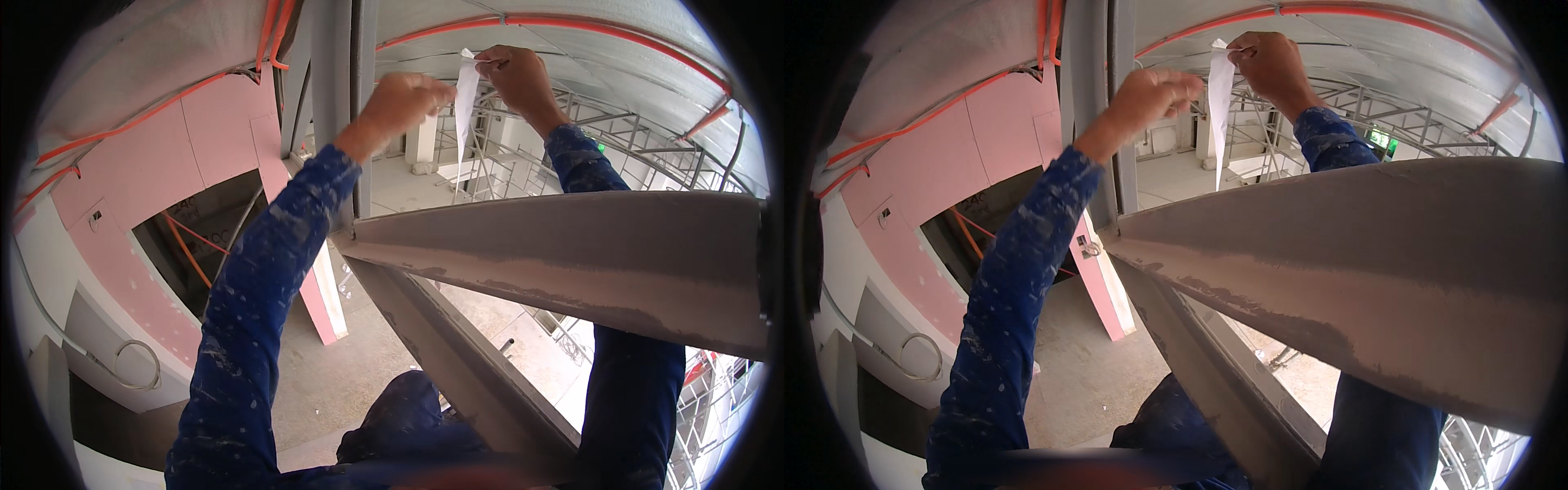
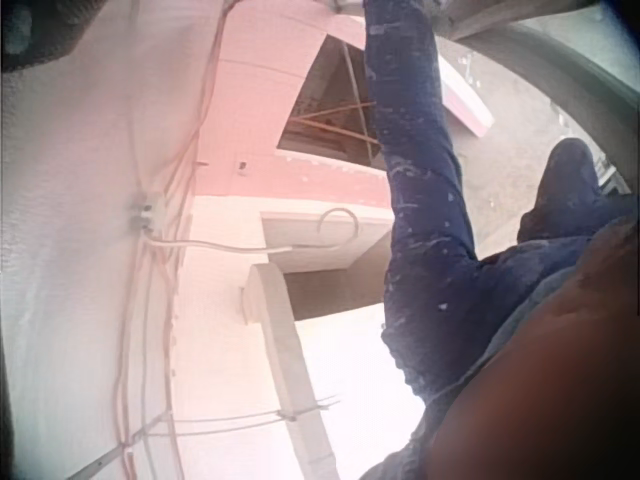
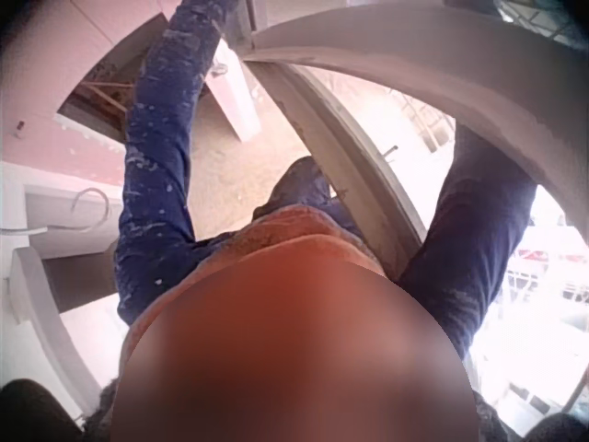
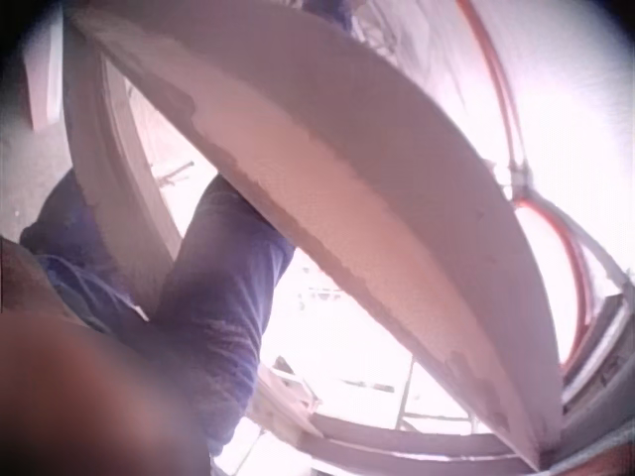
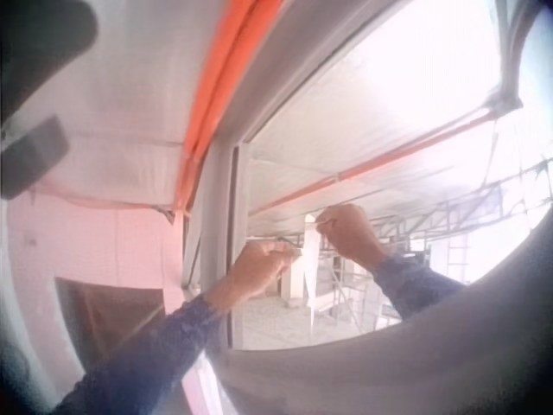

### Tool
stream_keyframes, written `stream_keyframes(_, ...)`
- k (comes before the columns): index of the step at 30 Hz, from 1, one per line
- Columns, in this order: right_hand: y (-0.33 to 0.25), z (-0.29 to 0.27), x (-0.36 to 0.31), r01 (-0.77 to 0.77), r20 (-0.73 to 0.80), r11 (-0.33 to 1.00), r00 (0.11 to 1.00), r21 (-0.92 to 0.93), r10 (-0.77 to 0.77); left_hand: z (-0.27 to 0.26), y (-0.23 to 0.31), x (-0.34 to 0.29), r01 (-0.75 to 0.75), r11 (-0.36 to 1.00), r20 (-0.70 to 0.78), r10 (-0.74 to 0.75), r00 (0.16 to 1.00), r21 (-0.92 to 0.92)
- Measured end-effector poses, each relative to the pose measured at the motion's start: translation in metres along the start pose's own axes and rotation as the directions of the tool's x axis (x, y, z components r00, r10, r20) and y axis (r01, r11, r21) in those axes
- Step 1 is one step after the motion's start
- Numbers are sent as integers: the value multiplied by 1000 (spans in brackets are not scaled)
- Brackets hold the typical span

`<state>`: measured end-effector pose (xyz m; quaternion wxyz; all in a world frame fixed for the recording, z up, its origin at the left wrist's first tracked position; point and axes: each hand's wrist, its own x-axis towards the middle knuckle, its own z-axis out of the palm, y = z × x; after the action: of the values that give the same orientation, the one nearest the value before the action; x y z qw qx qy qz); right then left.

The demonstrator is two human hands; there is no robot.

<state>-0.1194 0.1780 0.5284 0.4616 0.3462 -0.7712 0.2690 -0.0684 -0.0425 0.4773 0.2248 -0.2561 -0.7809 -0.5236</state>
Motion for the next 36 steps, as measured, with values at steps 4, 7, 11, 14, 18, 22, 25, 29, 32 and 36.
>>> stream_keyframes(4, -4, 3, -3, 77, -45, 997, 996, -1, -76, -10, 9, 46, 109, 971, -76, -128, 989, -213)
stream_keyframes(7, -8, 5, 1, 129, -47, 992, 990, -5, -130, -10, 24, 60, 167, 951, -35, -182, 983, -259)
stream_keyframes(11, -7, 8, 3, 144, -82, 989, 987, 32, -141, -4, 38, 66, 166, 957, -16, -174, 985, -237)
stream_keyframes(14, -5, 11, 0, 176, -127, 984, 976, -13, -176, -2, 40, 70, 155, 948, -25, -169, 985, -279)
stream_keyframes(18, -10, 14, -4, 135, -130, 990, 983, 31, -129, -7, 42, 78, 230, 885, -50, -272, 961, -406)
stream_keyframes(22, -23, 15, -8, 102, -139, 993, 986, 52, -94, -17, 44, 87, 248, 870, -78, -308, 948, -427)
stream_keyframes(25, -33, 15, -11, 47, -64, 992, 997, 117, -40, -27, 44, 94, 219, 903, -116, -279, 953, -370)
stream_keyframes(29, -39, 17, -5, -85, -6, 966, 996, 244, 89, -38, 44, 104, 166, 939, -103, -205, 973, -303)
stream_keyframes(32, -41, 20, 6, -146, 10, 920, 988, 363, 153, -42, 47, 107, 172, 945, -65, -197, 978, -278)
stream_keyframes(36, -50, 27, 21, -473, 203, 625, 867, 621, 455, -38, 49, 104, 196, 940, -53, -219, 974, -280)
